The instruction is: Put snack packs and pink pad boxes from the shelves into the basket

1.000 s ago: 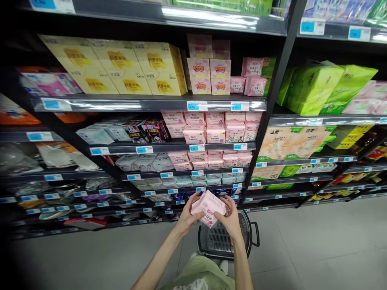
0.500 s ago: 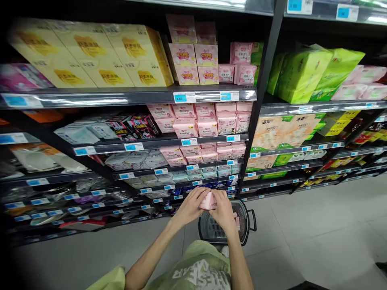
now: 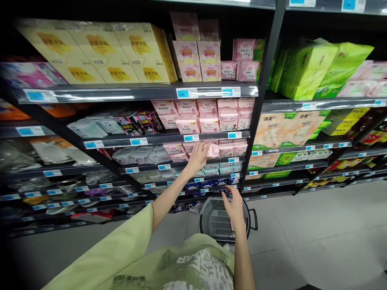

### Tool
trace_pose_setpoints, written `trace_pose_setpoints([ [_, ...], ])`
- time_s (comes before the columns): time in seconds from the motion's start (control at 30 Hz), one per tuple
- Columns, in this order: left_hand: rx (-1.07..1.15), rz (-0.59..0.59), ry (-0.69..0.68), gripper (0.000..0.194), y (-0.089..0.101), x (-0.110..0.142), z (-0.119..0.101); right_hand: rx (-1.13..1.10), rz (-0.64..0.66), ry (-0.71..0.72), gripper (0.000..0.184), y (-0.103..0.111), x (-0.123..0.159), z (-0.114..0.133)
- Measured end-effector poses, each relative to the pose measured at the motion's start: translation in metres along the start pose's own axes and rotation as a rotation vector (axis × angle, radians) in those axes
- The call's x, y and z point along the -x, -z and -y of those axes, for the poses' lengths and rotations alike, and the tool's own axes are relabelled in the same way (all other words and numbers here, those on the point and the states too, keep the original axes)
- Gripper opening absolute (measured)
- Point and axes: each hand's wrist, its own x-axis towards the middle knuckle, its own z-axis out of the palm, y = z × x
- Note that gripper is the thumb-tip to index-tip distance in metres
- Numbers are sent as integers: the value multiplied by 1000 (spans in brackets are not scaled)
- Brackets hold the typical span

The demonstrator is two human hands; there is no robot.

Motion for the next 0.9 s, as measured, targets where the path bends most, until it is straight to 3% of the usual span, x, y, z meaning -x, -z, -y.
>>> trace_pose_setpoints([
  [0.17,-157,88,16,81,-9,-24,1,-9,-26,-38,32,9,4,0],
  [0.33,-245,120,-2,83,-18,-26,-13,-8,-45,-79,32,15,4,-4],
  [0.43,-253,140,53,86,-24,-24,-16,-16,-22,-85,32,14,4,-7],
  [0.73,-261,167,136,67,-42,-34,-8,-55,64,-125,33,8,-2,-11],
  [0.9,-238,208,82,68,-49,-46,8,-73,71,-155,33,10,-3,-16],
])
